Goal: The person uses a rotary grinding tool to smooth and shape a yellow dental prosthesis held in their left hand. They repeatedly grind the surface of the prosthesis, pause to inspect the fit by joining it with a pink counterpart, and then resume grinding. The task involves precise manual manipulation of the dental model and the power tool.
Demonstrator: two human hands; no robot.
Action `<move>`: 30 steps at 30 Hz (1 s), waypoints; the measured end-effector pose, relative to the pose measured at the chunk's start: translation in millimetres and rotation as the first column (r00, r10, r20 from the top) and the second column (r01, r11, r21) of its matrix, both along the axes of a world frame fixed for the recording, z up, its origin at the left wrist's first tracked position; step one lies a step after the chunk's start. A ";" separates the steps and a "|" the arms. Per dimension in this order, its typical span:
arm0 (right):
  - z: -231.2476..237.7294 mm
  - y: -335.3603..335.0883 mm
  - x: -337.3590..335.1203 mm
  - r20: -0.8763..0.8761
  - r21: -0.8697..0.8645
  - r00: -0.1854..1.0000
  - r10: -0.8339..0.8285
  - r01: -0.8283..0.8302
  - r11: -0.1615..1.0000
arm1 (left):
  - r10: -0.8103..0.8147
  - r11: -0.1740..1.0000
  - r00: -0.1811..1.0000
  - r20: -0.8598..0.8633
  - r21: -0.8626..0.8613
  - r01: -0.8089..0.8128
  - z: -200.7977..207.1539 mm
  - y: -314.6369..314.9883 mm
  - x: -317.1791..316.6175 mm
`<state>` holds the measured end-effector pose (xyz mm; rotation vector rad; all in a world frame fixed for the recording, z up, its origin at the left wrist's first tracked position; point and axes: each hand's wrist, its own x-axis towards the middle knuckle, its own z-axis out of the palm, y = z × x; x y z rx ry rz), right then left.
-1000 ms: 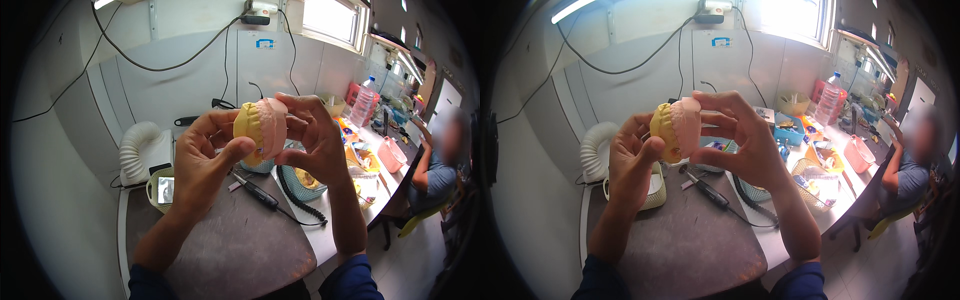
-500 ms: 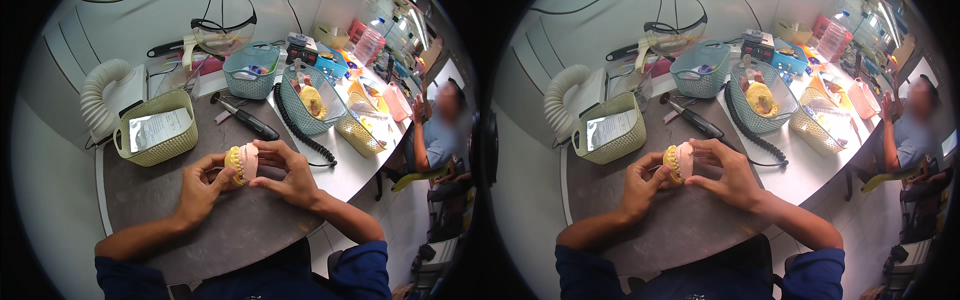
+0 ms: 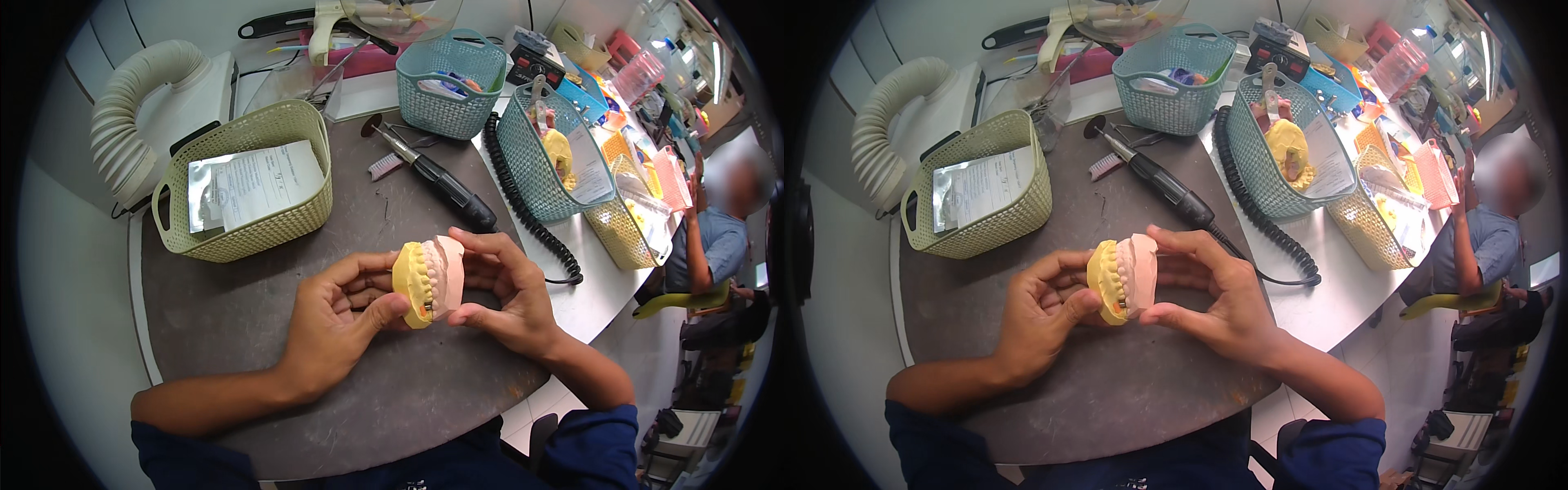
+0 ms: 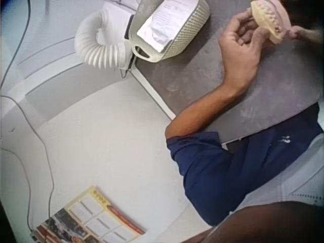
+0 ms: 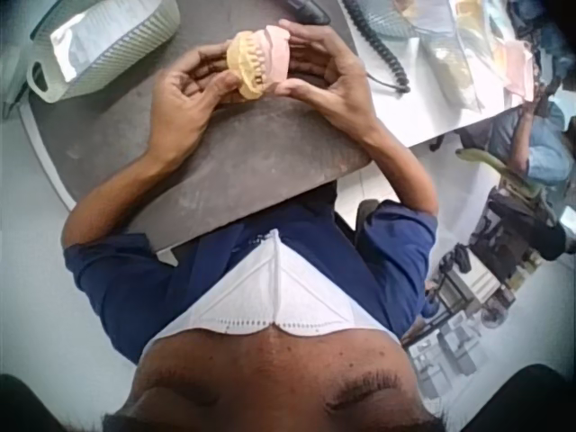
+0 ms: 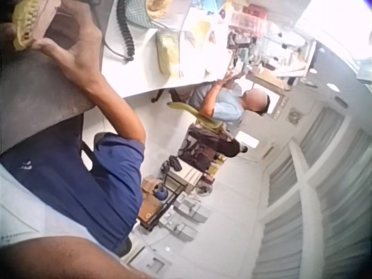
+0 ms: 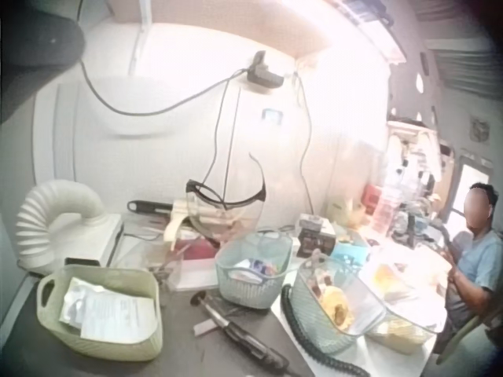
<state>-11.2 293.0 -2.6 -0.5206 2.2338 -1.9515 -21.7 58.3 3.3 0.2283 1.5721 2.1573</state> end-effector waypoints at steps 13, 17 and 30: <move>3.2 4.4 -5.2 0.058 -0.034 0.993 0.102 -0.100 0.994 | 0.032 0.999 0.999 0.026 0.029 -0.033 -2.2 1.7 0.7; 3.4 8.1 -8.3 0.073 -0.033 0.983 0.167 -0.165 0.986 | 0.049 0.998 0.999 0.002 0.028 -0.049 -1.3 2.8 2.9; 0.4 10.5 -9.4 -0.072 0.046 0.980 0.183 -0.180 0.983 | 0.049 0.999 0.991 -0.128 0.023 -0.046 -4.2 5.9 5.9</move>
